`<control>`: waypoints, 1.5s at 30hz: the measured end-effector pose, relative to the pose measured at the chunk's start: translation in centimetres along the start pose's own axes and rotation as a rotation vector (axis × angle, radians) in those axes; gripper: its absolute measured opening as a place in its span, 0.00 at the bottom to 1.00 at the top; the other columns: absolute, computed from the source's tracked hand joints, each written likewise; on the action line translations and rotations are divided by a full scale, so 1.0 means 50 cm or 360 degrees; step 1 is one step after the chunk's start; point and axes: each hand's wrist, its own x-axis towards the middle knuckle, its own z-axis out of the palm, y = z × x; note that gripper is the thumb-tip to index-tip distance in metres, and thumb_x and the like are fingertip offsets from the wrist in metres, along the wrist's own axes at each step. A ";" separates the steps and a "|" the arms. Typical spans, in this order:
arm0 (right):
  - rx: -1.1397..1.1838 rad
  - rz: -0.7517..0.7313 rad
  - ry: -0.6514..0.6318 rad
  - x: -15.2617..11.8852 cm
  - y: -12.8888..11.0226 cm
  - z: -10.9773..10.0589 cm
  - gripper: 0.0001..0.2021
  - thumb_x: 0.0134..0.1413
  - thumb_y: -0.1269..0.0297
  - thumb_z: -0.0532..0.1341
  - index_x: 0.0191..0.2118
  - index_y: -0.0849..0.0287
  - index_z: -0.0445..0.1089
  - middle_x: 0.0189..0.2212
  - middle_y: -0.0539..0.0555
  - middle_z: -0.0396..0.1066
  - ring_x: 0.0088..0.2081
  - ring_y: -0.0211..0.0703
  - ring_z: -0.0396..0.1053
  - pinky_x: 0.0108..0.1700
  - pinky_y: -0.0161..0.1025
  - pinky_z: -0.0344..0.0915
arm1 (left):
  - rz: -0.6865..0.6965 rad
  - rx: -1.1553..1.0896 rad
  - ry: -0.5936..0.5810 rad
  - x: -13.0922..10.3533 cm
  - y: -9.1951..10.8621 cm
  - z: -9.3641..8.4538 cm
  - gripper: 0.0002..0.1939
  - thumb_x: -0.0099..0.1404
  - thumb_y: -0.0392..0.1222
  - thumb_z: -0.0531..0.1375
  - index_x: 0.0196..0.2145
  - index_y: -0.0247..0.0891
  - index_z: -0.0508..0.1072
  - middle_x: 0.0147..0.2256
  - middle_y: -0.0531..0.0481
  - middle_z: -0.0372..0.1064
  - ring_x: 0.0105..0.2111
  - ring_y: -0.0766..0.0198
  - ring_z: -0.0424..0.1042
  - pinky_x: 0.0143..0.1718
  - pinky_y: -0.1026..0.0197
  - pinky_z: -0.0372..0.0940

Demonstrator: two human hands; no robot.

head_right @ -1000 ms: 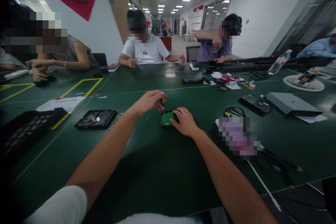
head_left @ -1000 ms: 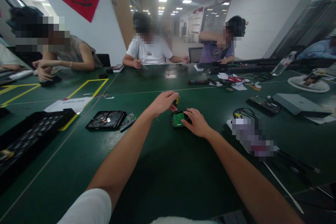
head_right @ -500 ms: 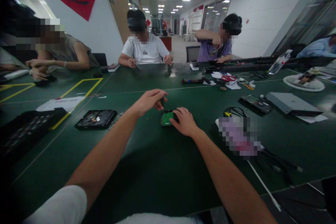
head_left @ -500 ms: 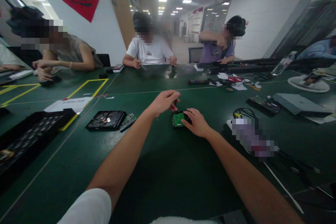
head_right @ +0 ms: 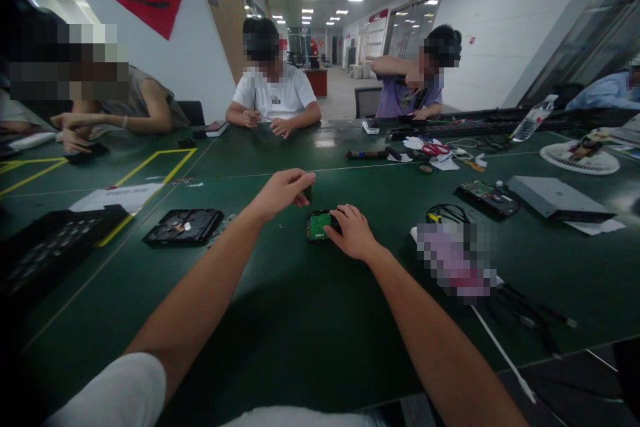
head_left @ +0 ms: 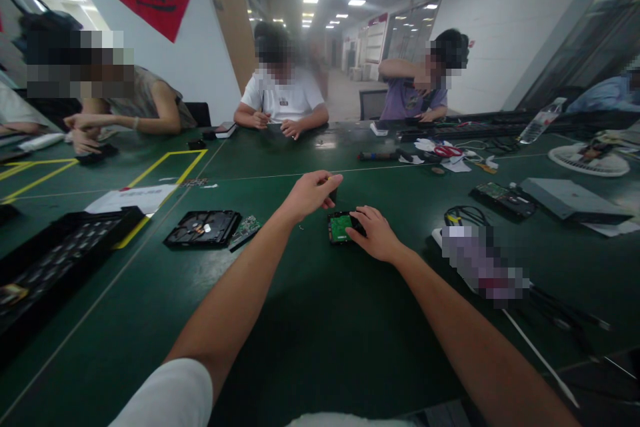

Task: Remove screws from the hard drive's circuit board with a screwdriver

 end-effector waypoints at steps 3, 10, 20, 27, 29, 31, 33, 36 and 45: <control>-0.0005 0.0001 -0.0006 0.000 -0.001 -0.001 0.29 0.69 0.43 0.56 0.67 0.53 0.65 0.67 0.63 0.63 0.70 0.64 0.54 0.67 0.66 0.57 | 0.0030 -0.0126 -0.0090 -0.003 0.005 0.000 0.13 0.74 0.50 0.58 0.42 0.36 0.74 0.39 0.46 0.75 0.25 0.67 0.77 0.25 0.66 0.69; -0.0004 0.0017 0.0004 0.000 -0.001 0.002 0.28 0.69 0.42 0.55 0.67 0.52 0.65 0.67 0.61 0.62 0.70 0.63 0.54 0.67 0.66 0.57 | 0.0005 -0.0213 -0.0128 -0.005 0.008 -0.001 0.15 0.78 0.47 0.53 0.48 0.36 0.74 0.46 0.43 0.76 0.26 0.70 0.76 0.27 0.67 0.69; -0.0021 0.0002 0.0009 0.001 -0.001 0.001 0.28 0.69 0.43 0.56 0.66 0.54 0.66 0.67 0.63 0.63 0.70 0.64 0.55 0.67 0.66 0.57 | -0.0034 -0.0225 -0.0078 0.000 0.005 -0.002 0.12 0.76 0.44 0.54 0.49 0.36 0.74 0.43 0.44 0.76 0.25 0.68 0.77 0.26 0.65 0.69; -0.0005 0.0001 0.0003 0.000 -0.002 -0.001 0.28 0.69 0.43 0.55 0.67 0.52 0.65 0.67 0.62 0.63 0.70 0.63 0.54 0.67 0.66 0.58 | 0.0146 0.0087 0.0034 -0.001 -0.005 -0.003 0.16 0.70 0.54 0.63 0.43 0.37 0.76 0.34 0.48 0.75 0.24 0.68 0.75 0.26 0.65 0.69; 0.0001 0.0005 0.0002 -0.001 -0.001 -0.001 0.29 0.70 0.42 0.55 0.67 0.52 0.65 0.67 0.62 0.62 0.70 0.63 0.54 0.67 0.66 0.57 | 0.0178 0.0147 0.0055 -0.003 -0.006 -0.003 0.18 0.69 0.57 0.64 0.41 0.38 0.76 0.33 0.48 0.75 0.24 0.67 0.74 0.25 0.65 0.68; 0.0009 0.0012 0.0001 -0.001 -0.001 0.000 0.29 0.70 0.42 0.55 0.67 0.52 0.65 0.67 0.62 0.62 0.70 0.63 0.54 0.67 0.66 0.57 | 0.0185 0.0187 0.0068 -0.004 -0.006 -0.002 0.20 0.67 0.59 0.66 0.38 0.37 0.75 0.32 0.48 0.75 0.24 0.67 0.75 0.24 0.65 0.68; 0.0014 0.0016 0.0003 -0.001 -0.001 0.000 0.29 0.69 0.42 0.55 0.67 0.51 0.64 0.67 0.61 0.62 0.71 0.64 0.53 0.67 0.67 0.57 | 0.0168 0.0183 0.0081 -0.005 -0.005 -0.001 0.21 0.65 0.59 0.67 0.38 0.37 0.74 0.31 0.48 0.75 0.24 0.66 0.75 0.24 0.65 0.68; 0.0016 0.0014 -0.0003 -0.002 -0.001 0.000 0.28 0.69 0.42 0.55 0.67 0.50 0.64 0.67 0.61 0.62 0.71 0.64 0.53 0.67 0.67 0.57 | 0.0150 0.0087 0.0046 -0.007 -0.004 0.001 0.19 0.66 0.55 0.67 0.40 0.37 0.72 0.30 0.49 0.74 0.23 0.66 0.76 0.24 0.65 0.69; -0.0012 0.0011 0.0005 0.001 -0.002 0.002 0.28 0.69 0.43 0.56 0.67 0.52 0.65 0.67 0.62 0.63 0.70 0.64 0.55 0.67 0.65 0.57 | 0.0048 -0.0173 -0.0128 -0.005 0.009 0.002 0.13 0.75 0.48 0.57 0.47 0.36 0.73 0.41 0.45 0.75 0.27 0.67 0.78 0.28 0.64 0.73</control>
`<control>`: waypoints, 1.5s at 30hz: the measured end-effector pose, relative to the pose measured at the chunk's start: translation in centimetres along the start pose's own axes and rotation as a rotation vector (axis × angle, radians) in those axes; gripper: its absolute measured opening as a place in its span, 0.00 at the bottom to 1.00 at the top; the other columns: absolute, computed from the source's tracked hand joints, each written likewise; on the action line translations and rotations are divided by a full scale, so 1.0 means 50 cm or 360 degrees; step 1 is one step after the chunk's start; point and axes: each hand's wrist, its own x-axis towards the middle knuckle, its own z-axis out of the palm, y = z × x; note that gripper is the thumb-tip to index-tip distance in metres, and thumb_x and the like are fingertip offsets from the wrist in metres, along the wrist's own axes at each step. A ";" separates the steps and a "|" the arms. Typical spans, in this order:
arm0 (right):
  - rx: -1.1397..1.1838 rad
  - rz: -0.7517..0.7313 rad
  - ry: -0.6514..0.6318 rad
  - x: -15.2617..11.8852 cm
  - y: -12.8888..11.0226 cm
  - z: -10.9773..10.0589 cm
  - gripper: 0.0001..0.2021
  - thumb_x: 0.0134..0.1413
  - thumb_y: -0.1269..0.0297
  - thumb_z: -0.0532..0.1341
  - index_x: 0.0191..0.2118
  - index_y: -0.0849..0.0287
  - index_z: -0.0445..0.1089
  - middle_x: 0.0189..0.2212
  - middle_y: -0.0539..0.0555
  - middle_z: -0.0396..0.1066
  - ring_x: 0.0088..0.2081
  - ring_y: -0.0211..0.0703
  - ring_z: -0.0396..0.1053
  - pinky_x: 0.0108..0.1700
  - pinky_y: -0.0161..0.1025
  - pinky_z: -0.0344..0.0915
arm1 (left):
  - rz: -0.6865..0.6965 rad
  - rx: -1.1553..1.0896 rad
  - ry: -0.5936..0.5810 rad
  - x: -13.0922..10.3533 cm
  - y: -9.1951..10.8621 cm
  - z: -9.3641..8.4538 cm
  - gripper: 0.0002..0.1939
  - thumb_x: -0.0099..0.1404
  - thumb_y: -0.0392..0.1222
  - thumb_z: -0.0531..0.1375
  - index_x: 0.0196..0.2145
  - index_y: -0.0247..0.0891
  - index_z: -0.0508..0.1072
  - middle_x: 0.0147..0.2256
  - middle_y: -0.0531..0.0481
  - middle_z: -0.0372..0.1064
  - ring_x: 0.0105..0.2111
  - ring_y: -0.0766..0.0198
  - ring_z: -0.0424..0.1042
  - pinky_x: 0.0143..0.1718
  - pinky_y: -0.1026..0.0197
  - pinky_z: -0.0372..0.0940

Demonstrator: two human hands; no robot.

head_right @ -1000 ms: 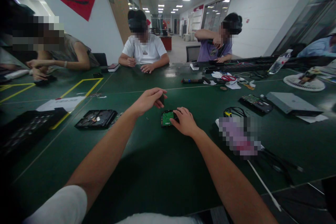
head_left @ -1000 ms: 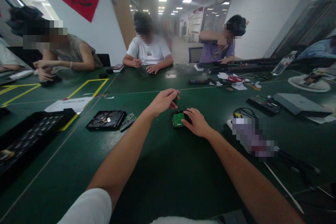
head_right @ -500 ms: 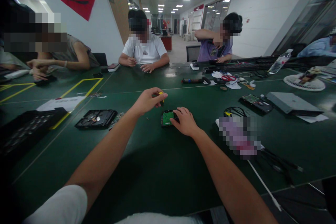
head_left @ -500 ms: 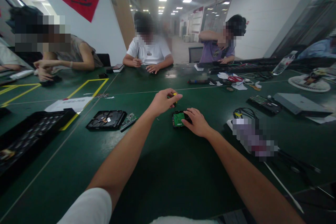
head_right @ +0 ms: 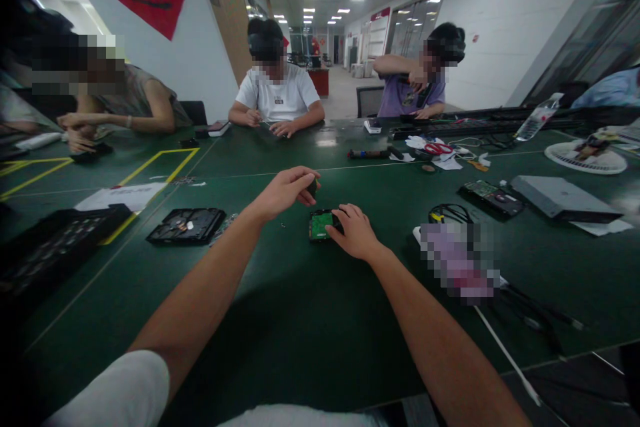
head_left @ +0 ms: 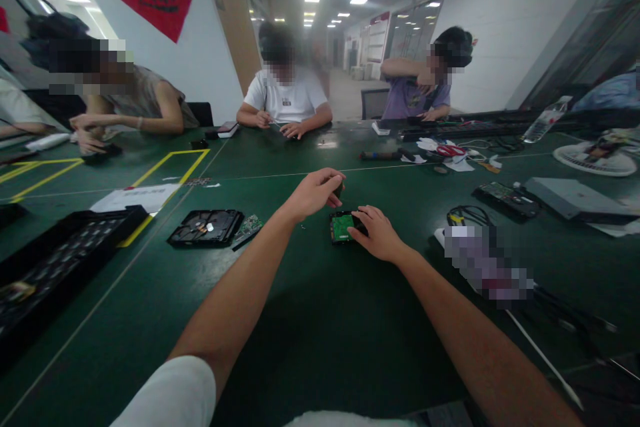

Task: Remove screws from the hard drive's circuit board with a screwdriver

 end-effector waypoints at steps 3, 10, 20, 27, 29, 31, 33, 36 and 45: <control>-0.0007 0.0000 0.0006 0.000 0.000 0.000 0.28 0.69 0.44 0.56 0.66 0.54 0.66 0.66 0.63 0.63 0.70 0.64 0.55 0.67 0.64 0.58 | 0.0021 0.0057 0.0015 -0.001 0.000 -0.001 0.13 0.74 0.49 0.58 0.48 0.36 0.74 0.38 0.46 0.75 0.26 0.66 0.78 0.28 0.64 0.72; -0.0002 -0.0015 0.0000 -0.001 0.004 0.000 0.29 0.69 0.42 0.55 0.67 0.51 0.65 0.67 0.62 0.63 0.70 0.64 0.54 0.67 0.65 0.58 | 0.0144 0.0317 0.0071 -0.003 -0.008 -0.003 0.17 0.70 0.55 0.63 0.43 0.37 0.75 0.33 0.48 0.75 0.25 0.67 0.76 0.25 0.66 0.70; -0.0019 -0.0004 -0.0033 -0.001 0.002 -0.002 0.29 0.69 0.42 0.55 0.66 0.53 0.65 0.67 0.62 0.63 0.70 0.65 0.55 0.67 0.66 0.57 | 0.0103 -0.0045 -0.0128 0.000 -0.013 -0.004 0.15 0.73 0.39 0.60 0.56 0.37 0.70 0.45 0.44 0.73 0.31 0.66 0.80 0.34 0.62 0.76; 0.0007 -0.0011 -0.0005 -0.002 0.004 -0.002 0.29 0.70 0.42 0.55 0.67 0.53 0.65 0.67 0.62 0.62 0.70 0.63 0.54 0.67 0.64 0.58 | 0.0179 0.0341 0.0051 0.002 -0.017 -0.009 0.14 0.67 0.48 0.68 0.44 0.37 0.75 0.32 0.49 0.74 0.24 0.67 0.76 0.26 0.66 0.70; 0.0003 -0.0025 0.0005 -0.002 0.005 -0.001 0.29 0.70 0.43 0.55 0.66 0.53 0.66 0.67 0.62 0.63 0.70 0.63 0.55 0.67 0.64 0.58 | 0.0154 0.0290 0.0073 0.003 -0.019 -0.007 0.14 0.68 0.48 0.67 0.44 0.36 0.73 0.30 0.50 0.73 0.24 0.66 0.76 0.25 0.66 0.71; -0.0013 -0.0040 0.0017 -0.002 0.005 0.000 0.28 0.70 0.43 0.55 0.66 0.54 0.66 0.66 0.63 0.63 0.69 0.64 0.55 0.66 0.64 0.58 | 0.0128 0.0179 0.0052 0.003 -0.021 -0.004 0.12 0.69 0.45 0.66 0.45 0.36 0.72 0.30 0.51 0.72 0.24 0.65 0.78 0.25 0.65 0.72; -0.0031 -0.0043 0.0019 -0.001 0.006 0.002 0.29 0.70 0.43 0.55 0.66 0.55 0.66 0.66 0.64 0.63 0.69 0.64 0.55 0.66 0.64 0.58 | 0.0122 0.0066 0.0001 0.003 -0.022 -0.002 0.12 0.70 0.41 0.65 0.48 0.35 0.71 0.34 0.49 0.74 0.26 0.64 0.79 0.27 0.64 0.74; -0.0036 -0.0032 0.0011 0.000 0.006 0.004 0.29 0.69 0.42 0.55 0.66 0.54 0.66 0.67 0.63 0.63 0.70 0.64 0.54 0.66 0.65 0.58 | 0.0118 -0.0058 -0.0069 0.003 -0.021 -0.002 0.12 0.72 0.36 0.62 0.51 0.34 0.71 0.43 0.43 0.74 0.30 0.65 0.81 0.32 0.62 0.76; -0.0015 -0.0021 0.0010 -0.001 0.010 0.004 0.29 0.70 0.41 0.54 0.67 0.53 0.66 0.67 0.62 0.63 0.70 0.64 0.55 0.67 0.65 0.57 | 0.0118 0.0303 0.0109 0.007 -0.026 -0.012 0.15 0.68 0.43 0.67 0.50 0.37 0.74 0.35 0.48 0.74 0.26 0.63 0.79 0.26 0.64 0.73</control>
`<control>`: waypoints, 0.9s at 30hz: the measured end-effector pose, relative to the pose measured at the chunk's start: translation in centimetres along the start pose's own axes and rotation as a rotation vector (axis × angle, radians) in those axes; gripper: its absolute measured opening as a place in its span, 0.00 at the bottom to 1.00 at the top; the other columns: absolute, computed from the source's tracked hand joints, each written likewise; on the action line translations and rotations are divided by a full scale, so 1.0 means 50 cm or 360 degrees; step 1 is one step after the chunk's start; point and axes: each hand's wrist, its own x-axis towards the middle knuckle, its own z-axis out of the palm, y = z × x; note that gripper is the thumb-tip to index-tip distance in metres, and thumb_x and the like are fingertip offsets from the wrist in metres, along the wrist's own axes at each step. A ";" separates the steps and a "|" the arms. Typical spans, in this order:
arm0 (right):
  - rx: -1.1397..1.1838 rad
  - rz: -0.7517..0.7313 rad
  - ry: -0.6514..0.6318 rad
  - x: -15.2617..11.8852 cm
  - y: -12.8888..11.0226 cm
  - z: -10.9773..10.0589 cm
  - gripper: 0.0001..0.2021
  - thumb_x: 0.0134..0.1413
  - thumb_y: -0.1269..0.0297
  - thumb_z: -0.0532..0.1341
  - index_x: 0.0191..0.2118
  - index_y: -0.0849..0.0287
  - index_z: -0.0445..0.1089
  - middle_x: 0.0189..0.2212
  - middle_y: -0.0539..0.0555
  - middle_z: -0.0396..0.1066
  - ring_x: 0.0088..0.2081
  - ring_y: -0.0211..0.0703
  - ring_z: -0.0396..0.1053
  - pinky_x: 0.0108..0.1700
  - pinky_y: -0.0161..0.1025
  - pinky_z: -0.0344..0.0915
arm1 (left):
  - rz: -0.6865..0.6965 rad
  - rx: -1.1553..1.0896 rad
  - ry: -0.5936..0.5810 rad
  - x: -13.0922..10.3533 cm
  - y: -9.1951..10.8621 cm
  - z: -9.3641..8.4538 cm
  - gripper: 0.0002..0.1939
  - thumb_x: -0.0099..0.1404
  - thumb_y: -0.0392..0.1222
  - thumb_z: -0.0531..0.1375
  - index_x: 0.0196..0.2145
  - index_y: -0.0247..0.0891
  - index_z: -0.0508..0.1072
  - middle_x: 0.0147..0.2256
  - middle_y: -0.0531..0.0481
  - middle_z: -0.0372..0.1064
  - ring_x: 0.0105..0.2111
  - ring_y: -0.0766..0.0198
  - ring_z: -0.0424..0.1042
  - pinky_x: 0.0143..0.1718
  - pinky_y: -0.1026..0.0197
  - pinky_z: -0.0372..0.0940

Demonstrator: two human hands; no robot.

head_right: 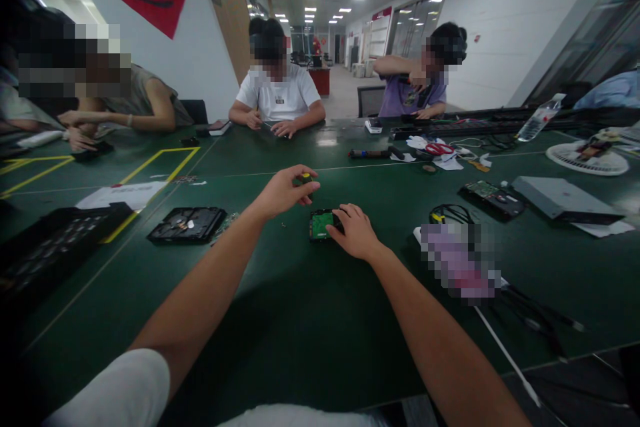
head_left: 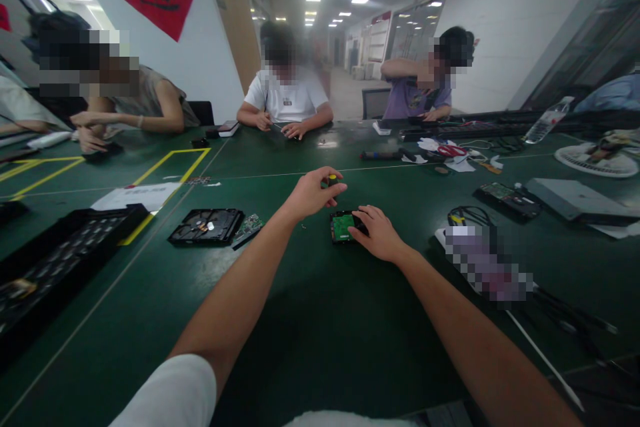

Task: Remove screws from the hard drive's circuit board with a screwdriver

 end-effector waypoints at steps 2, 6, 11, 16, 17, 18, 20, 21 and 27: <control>0.0009 0.0003 0.0004 0.000 0.000 0.000 0.29 0.70 0.41 0.54 0.67 0.52 0.65 0.67 0.62 0.63 0.70 0.64 0.54 0.67 0.66 0.57 | -0.0006 0.0045 0.0021 0.000 0.000 0.000 0.15 0.68 0.46 0.67 0.49 0.37 0.75 0.32 0.49 0.74 0.25 0.63 0.79 0.25 0.64 0.73; 0.0024 -0.0002 -0.0001 0.000 -0.002 -0.001 0.29 0.70 0.41 0.54 0.67 0.52 0.65 0.67 0.62 0.63 0.70 0.64 0.54 0.66 0.66 0.58 | -0.0081 -0.0098 -0.0005 -0.001 0.006 0.002 0.13 0.72 0.47 0.64 0.47 0.36 0.74 0.33 0.48 0.74 0.26 0.63 0.79 0.26 0.65 0.73; 0.0013 -0.0015 0.0011 0.001 -0.002 -0.001 0.29 0.69 0.41 0.55 0.66 0.53 0.66 0.67 0.63 0.63 0.70 0.64 0.55 0.66 0.66 0.59 | -0.0253 -0.0431 -0.0060 0.000 0.017 0.004 0.12 0.77 0.46 0.55 0.47 0.35 0.72 0.44 0.42 0.76 0.28 0.65 0.80 0.28 0.65 0.74; 0.0006 -0.0021 0.0011 0.001 -0.002 -0.001 0.29 0.69 0.42 0.55 0.66 0.53 0.66 0.66 0.62 0.64 0.69 0.64 0.56 0.66 0.65 0.58 | -0.0302 -0.0392 -0.0013 0.002 0.018 0.002 0.11 0.77 0.47 0.55 0.47 0.37 0.72 0.38 0.46 0.75 0.25 0.65 0.79 0.25 0.65 0.72; 0.0007 -0.0018 0.0010 0.001 -0.002 -0.001 0.29 0.69 0.42 0.55 0.66 0.52 0.66 0.66 0.62 0.64 0.69 0.64 0.56 0.66 0.65 0.58 | -0.0281 -0.0347 0.0001 0.002 0.016 0.002 0.11 0.76 0.47 0.57 0.46 0.37 0.72 0.37 0.48 0.74 0.25 0.65 0.79 0.24 0.66 0.71; 0.0010 -0.0014 0.0011 0.000 -0.001 0.000 0.29 0.69 0.41 0.55 0.66 0.52 0.66 0.66 0.62 0.64 0.69 0.64 0.56 0.66 0.65 0.58 | -0.0257 -0.0307 0.0009 0.002 0.015 0.002 0.11 0.75 0.48 0.58 0.45 0.37 0.72 0.35 0.49 0.73 0.24 0.65 0.78 0.24 0.66 0.71; 0.0013 -0.0010 0.0017 0.000 -0.001 0.000 0.29 0.69 0.41 0.55 0.66 0.52 0.66 0.66 0.62 0.64 0.70 0.64 0.55 0.66 0.66 0.58 | -0.0224 -0.0269 -0.0004 0.000 0.014 0.002 0.13 0.73 0.50 0.61 0.41 0.37 0.72 0.32 0.50 0.72 0.25 0.64 0.78 0.24 0.66 0.71; 0.0009 -0.0009 0.0021 0.000 -0.001 0.001 0.29 0.69 0.41 0.55 0.66 0.52 0.66 0.66 0.62 0.64 0.70 0.64 0.55 0.66 0.66 0.58 | -0.0220 -0.0271 -0.0022 -0.001 0.014 0.002 0.14 0.73 0.51 0.62 0.40 0.36 0.72 0.32 0.50 0.72 0.25 0.64 0.78 0.25 0.65 0.71; -0.0020 -0.0017 0.0016 0.000 -0.001 0.002 0.29 0.70 0.42 0.55 0.66 0.54 0.66 0.67 0.63 0.63 0.69 0.64 0.55 0.66 0.65 0.59 | -0.0218 -0.0442 -0.0145 -0.008 0.022 0.005 0.13 0.73 0.50 0.61 0.44 0.36 0.71 0.43 0.43 0.76 0.27 0.66 0.79 0.27 0.65 0.72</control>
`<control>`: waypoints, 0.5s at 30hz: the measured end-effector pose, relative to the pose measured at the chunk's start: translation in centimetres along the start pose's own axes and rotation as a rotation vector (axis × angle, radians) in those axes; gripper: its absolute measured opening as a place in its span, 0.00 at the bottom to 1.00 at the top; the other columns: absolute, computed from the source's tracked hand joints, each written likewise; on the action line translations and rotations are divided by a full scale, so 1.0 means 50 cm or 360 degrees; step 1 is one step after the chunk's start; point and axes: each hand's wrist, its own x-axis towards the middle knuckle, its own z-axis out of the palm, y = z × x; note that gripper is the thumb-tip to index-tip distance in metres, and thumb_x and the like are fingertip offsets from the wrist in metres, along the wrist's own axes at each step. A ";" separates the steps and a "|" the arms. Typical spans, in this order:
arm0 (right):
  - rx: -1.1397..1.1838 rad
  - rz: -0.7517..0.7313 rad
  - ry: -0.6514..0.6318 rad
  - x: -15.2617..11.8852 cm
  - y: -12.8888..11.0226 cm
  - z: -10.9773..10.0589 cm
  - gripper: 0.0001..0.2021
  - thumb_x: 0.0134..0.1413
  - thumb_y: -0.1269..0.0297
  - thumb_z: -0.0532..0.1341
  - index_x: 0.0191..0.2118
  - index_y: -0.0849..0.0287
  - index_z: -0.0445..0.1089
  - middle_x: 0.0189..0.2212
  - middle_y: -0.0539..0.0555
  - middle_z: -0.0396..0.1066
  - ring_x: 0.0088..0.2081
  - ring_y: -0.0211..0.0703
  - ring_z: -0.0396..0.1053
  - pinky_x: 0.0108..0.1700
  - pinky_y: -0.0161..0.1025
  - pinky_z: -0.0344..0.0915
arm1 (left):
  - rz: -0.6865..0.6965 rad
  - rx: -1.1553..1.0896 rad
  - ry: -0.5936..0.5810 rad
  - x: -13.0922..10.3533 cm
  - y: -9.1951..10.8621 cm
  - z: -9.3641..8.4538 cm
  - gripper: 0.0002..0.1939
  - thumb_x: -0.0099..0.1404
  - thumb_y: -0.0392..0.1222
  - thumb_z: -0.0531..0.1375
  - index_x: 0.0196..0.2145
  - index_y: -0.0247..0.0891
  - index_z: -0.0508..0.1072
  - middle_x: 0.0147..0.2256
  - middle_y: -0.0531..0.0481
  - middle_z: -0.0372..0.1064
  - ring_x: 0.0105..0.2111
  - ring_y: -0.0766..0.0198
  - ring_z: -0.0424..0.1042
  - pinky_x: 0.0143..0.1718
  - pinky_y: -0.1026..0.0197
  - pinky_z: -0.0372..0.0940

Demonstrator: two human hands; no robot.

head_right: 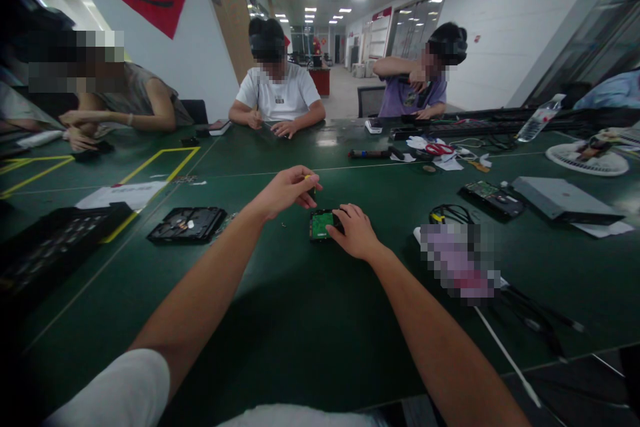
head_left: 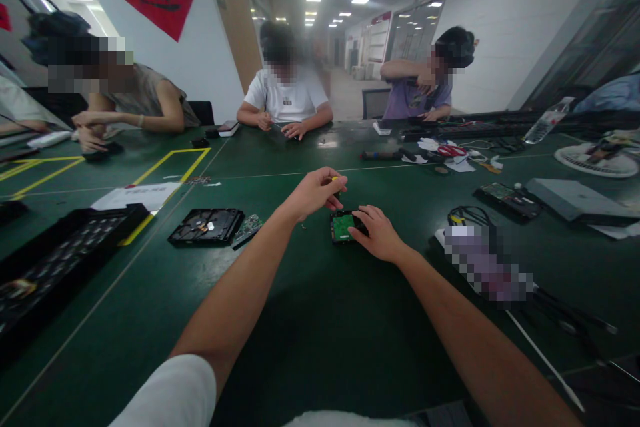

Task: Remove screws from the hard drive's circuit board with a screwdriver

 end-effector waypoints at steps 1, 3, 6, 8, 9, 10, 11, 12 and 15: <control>-0.0002 0.0001 0.0002 0.000 0.000 0.000 0.29 0.70 0.42 0.55 0.66 0.53 0.66 0.67 0.63 0.63 0.69 0.63 0.55 0.66 0.64 0.58 | 0.0001 -0.0026 -0.0006 0.000 0.001 0.000 0.13 0.75 0.50 0.60 0.45 0.36 0.71 0.44 0.43 0.76 0.27 0.67 0.79 0.28 0.65 0.72; -0.0004 0.0005 -0.0001 0.000 0.000 0.000 0.28 0.70 0.42 0.55 0.66 0.53 0.66 0.66 0.62 0.63 0.69 0.63 0.56 0.66 0.64 0.58 | -0.0021 -0.0072 0.0002 0.001 0.003 -0.001 0.13 0.77 0.50 0.56 0.47 0.37 0.72 0.44 0.43 0.76 0.28 0.66 0.79 0.28 0.65 0.72; 0.0005 0.0016 -0.0012 0.001 0.000 0.000 0.29 0.69 0.41 0.54 0.66 0.53 0.66 0.67 0.62 0.63 0.70 0.64 0.55 0.67 0.64 0.58 | -0.0087 -0.0136 0.0012 0.002 0.005 -0.002 0.15 0.79 0.49 0.52 0.49 0.37 0.73 0.43 0.42 0.76 0.28 0.64 0.80 0.29 0.62 0.73; 0.0015 0.0025 -0.0015 0.001 -0.001 -0.001 0.29 0.69 0.41 0.54 0.66 0.52 0.66 0.67 0.62 0.63 0.70 0.64 0.55 0.67 0.65 0.57 | -0.0103 -0.0124 0.0011 0.002 0.006 -0.003 0.15 0.78 0.48 0.52 0.49 0.36 0.73 0.42 0.43 0.76 0.27 0.65 0.79 0.28 0.63 0.72; 0.0023 0.0029 -0.0018 0.000 -0.001 -0.002 0.29 0.69 0.42 0.55 0.67 0.52 0.66 0.67 0.62 0.63 0.70 0.64 0.54 0.67 0.65 0.57 | -0.0102 -0.0094 0.0018 0.002 0.007 -0.002 0.14 0.78 0.48 0.53 0.48 0.36 0.73 0.41 0.44 0.76 0.27 0.65 0.78 0.27 0.64 0.71; 0.0031 0.0031 -0.0026 0.000 -0.001 -0.002 0.29 0.69 0.42 0.55 0.67 0.52 0.65 0.67 0.62 0.63 0.70 0.64 0.54 0.67 0.66 0.57 | -0.0096 -0.0056 0.0026 0.002 0.008 -0.002 0.13 0.77 0.48 0.54 0.47 0.36 0.74 0.39 0.45 0.75 0.26 0.66 0.77 0.27 0.64 0.70; 0.0038 0.0034 -0.0033 0.000 -0.002 -0.003 0.29 0.69 0.42 0.55 0.67 0.51 0.65 0.67 0.62 0.63 0.70 0.64 0.54 0.67 0.66 0.56 | -0.0085 -0.0012 0.0034 0.002 0.008 -0.002 0.13 0.77 0.48 0.56 0.46 0.37 0.74 0.36 0.47 0.74 0.25 0.67 0.77 0.26 0.65 0.70; 0.0043 0.0037 -0.0039 0.000 -0.002 -0.003 0.29 0.69 0.42 0.55 0.67 0.51 0.65 0.67 0.62 0.62 0.70 0.64 0.54 0.67 0.67 0.56 | -0.0070 0.0031 0.0038 0.002 0.008 -0.001 0.12 0.76 0.48 0.57 0.45 0.37 0.74 0.34 0.48 0.73 0.25 0.67 0.76 0.26 0.66 0.69; 0.0042 0.0042 -0.0034 0.000 -0.003 -0.004 0.29 0.69 0.42 0.55 0.67 0.51 0.65 0.67 0.62 0.62 0.70 0.64 0.54 0.67 0.66 0.57 | -0.0018 0.0141 0.0028 0.001 0.006 -0.002 0.14 0.74 0.51 0.60 0.42 0.36 0.74 0.30 0.51 0.70 0.24 0.68 0.74 0.25 0.66 0.69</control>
